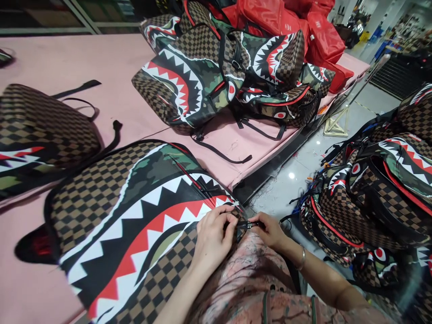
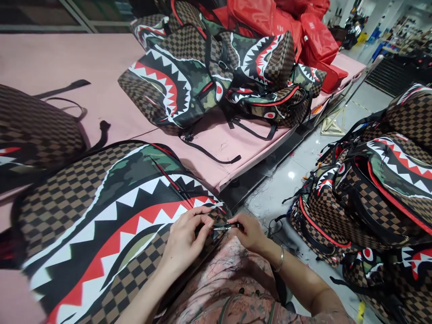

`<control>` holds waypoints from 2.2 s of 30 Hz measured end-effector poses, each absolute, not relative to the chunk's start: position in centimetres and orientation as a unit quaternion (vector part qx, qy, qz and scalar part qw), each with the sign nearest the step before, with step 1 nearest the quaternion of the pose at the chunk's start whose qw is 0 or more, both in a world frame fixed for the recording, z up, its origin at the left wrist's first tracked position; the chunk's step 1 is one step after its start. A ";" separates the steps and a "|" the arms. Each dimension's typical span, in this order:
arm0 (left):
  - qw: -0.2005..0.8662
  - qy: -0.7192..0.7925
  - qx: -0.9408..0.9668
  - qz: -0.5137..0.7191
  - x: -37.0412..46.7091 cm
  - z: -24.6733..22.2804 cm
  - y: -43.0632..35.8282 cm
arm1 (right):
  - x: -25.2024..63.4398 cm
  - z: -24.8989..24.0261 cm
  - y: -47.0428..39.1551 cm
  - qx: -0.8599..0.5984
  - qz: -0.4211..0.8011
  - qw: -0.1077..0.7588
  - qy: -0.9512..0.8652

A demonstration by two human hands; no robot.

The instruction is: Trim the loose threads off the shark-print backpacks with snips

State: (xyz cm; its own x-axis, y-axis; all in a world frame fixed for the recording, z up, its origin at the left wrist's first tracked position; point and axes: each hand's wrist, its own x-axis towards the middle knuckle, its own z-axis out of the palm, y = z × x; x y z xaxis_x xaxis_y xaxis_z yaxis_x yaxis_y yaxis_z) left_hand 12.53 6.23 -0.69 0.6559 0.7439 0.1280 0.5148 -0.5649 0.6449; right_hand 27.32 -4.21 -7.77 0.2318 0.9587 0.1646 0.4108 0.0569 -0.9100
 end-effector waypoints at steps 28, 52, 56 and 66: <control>0.193 0.504 0.822 0.181 7.3 -0.7 2.8 | 32.0 -7.1 0.1 -0.486 0.187 0.388 -0.761; 0.255 0.514 0.800 0.174 7.0 -0.1 3.0 | 28.3 -3.3 0.3 -0.455 0.142 0.276 -0.835; 0.271 0.519 0.794 0.162 7.1 0.3 3.3 | 28.4 -4.2 -1.2 -0.497 0.158 0.344 -0.781; 0.322 0.505 0.786 0.156 6.9 -0.5 4.7 | 23.1 -4.9 -7.9 -0.681 0.136 0.404 -0.595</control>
State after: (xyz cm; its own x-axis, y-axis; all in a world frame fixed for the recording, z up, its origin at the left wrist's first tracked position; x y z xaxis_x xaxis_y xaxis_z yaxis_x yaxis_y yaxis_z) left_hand 6.85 4.68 -0.48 0.4418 0.8936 -0.0799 0.6924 -0.2830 0.6637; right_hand 23.10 -7.86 -4.94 0.2545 0.9208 0.2954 0.7004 0.0351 -0.7128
